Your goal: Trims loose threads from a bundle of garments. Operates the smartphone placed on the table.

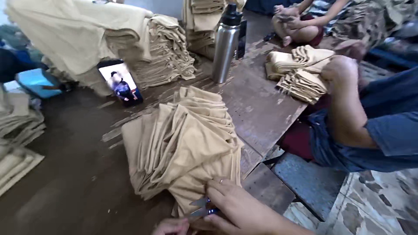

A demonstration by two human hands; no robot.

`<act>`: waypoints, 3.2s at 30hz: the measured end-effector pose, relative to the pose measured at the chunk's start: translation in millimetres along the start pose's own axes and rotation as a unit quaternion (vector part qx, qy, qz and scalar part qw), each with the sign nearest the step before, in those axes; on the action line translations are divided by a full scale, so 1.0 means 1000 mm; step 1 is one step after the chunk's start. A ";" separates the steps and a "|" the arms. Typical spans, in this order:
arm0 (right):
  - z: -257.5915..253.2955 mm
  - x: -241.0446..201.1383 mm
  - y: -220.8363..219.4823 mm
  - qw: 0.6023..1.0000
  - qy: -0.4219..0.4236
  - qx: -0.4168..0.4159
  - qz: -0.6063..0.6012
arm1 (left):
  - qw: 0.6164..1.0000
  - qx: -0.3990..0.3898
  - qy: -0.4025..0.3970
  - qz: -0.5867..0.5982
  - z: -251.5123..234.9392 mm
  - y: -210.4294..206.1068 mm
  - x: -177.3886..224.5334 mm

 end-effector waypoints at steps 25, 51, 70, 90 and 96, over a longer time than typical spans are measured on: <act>0.010 0.013 0.004 0.995 0.032 -0.028 -0.089 | 0.974 -0.029 -0.170 -0.146 0.002 -0.004 0.032; 0.000 -0.002 -0.014 0.994 -0.008 -0.036 0.099 | 0.958 0.084 -0.190 -0.196 0.004 0.006 0.032; 0.011 0.023 0.008 0.981 0.061 0.011 -0.183 | 0.966 -0.048 -0.123 -0.223 0.005 0.004 0.032; 0.030 0.000 0.054 0.967 0.052 0.227 -0.100 | 0.986 0.031 -0.059 -0.152 -0.032 0.003 0.034; 0.033 -0.002 0.121 0.936 0.047 0.349 -0.018 | 0.988 -0.023 -0.135 0.074 -0.062 0.005 0.070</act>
Point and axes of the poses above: each hand's wrist, its own z-axis away from the middle knuckle, its own y-axis out of the back of the hand, x = y × z, the point moved 8 cm from there along -z, towards the middle knuckle, and after that the axes turned 11 degrees about -x, right-handed, at the moved point
